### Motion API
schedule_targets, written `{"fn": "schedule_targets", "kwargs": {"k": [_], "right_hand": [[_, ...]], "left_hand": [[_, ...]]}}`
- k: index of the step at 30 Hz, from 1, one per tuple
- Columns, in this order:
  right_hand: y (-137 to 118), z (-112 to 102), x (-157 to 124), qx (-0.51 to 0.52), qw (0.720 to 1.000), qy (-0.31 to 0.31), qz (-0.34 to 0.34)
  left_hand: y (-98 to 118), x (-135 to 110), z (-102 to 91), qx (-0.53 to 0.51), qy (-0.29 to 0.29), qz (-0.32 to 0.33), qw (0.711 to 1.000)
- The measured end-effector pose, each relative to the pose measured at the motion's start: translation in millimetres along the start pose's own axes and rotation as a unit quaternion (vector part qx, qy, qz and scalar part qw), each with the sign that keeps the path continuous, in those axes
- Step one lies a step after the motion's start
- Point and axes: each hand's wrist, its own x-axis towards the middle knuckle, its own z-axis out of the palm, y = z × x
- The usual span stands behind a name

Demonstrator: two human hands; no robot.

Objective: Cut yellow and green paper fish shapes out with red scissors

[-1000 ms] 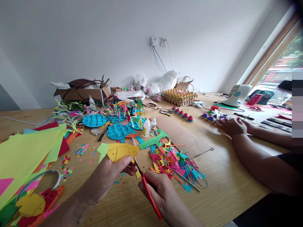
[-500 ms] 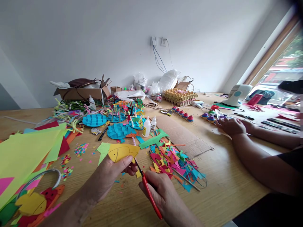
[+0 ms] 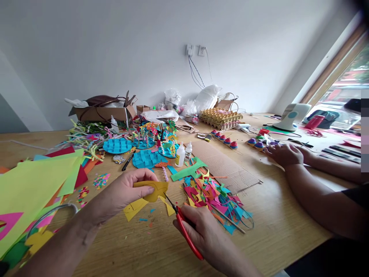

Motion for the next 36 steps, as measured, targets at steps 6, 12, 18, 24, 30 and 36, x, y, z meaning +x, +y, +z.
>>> {"fn": "schedule_targets", "kwargs": {"k": [6,12,18,24,30,36], "right_hand": [[3,1,3,0.091,0.995,-0.035,-0.021],[8,1,5,0.142,0.987,-0.072,-0.012],[11,2,7,0.192,0.979,-0.073,-0.005],[14,11,6,0.267,0.961,-0.067,0.002],[15,12,5,0.294,0.953,-0.069,0.006],[15,15,4,0.293,0.954,-0.062,0.012]], "left_hand": [[-3,3,-0.3,0.062,-0.053,-0.029,0.996],[-7,4,3.8,0.069,-0.083,-0.05,0.993],[-10,2,7.0,-0.016,-0.066,-0.06,0.996],[-9,-1,11.5,-0.079,-0.072,-0.054,0.993],[-8,0,16.3,-0.109,-0.068,-0.059,0.99],[-11,-1,21.4,-0.101,-0.065,-0.067,0.99]]}}
